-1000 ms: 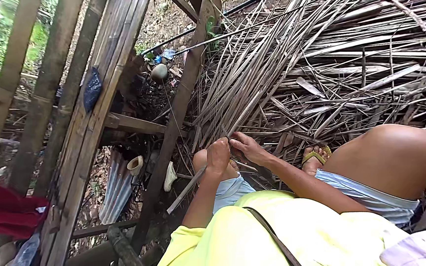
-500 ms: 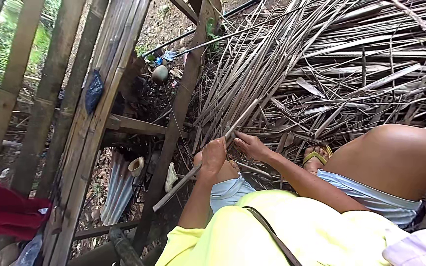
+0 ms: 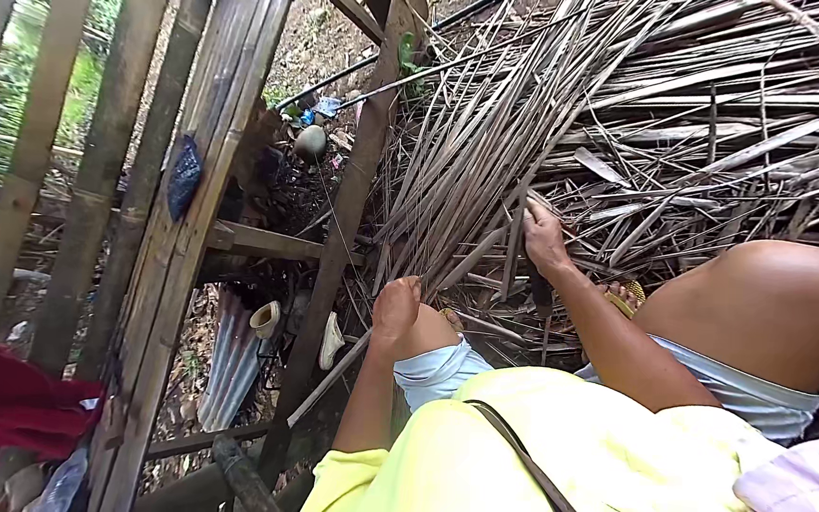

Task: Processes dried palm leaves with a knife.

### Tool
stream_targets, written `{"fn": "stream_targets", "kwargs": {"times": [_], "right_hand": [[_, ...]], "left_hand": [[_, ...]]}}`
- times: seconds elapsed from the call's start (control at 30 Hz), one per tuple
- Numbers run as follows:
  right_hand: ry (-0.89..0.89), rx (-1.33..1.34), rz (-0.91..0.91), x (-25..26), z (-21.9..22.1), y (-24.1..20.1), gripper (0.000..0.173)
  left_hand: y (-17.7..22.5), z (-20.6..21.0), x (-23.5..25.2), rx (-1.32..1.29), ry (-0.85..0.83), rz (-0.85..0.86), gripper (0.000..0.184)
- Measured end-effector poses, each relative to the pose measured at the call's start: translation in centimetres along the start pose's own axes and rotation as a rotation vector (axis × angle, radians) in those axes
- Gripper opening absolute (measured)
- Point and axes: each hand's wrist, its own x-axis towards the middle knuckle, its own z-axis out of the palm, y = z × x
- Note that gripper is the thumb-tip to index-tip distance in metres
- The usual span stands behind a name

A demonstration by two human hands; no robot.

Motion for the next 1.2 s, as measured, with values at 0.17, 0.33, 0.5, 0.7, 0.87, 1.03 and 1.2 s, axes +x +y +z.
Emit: {"fn": "stream_targets", "kwargs": {"times": [0.17, 0.33, 0.5, 0.7, 0.87, 1.03, 1.2], "right_hand": [[-0.448, 0.047, -0.065, -5.0, 4.0, -0.4, 0.047], [-0.45, 0.058, -0.077, -5.1, 3.9, 0.7, 0.05], [-0.268, 0.238, -0.017, -1.8, 0.7, -0.1, 0.049], [0.1, 0.405, 0.066, 0.6, -2.2, -0.6, 0.046], [-0.292, 0.15, -0.018, -5.0, 2.2, -1.8, 0.045], [-0.598, 0.105, 0.042, -6.6, 5.8, 0.0, 0.052], [-0.502, 0.129, 0.019, -5.8, 4.6, 0.5, 0.047]], "left_hand": [[2.4, 0.5, 1.7, -0.295, -0.039, 0.081, 0.025], [2.6, -0.2, 1.7, -0.619, -0.21, 0.062, 0.024], [-0.5, -0.8, 0.4, -0.699, -0.341, 0.131, 0.023], [-2.5, -2.2, -1.2, -0.532, -0.294, 0.087, 0.02], [-0.7, -0.9, -0.4, -0.152, 0.002, 0.01, 0.029], [2.9, 0.6, -1.0, 0.117, 0.081, 0.022, 0.038], [3.7, 0.6, -2.5, 0.195, 0.124, 0.057, 0.039]]}}
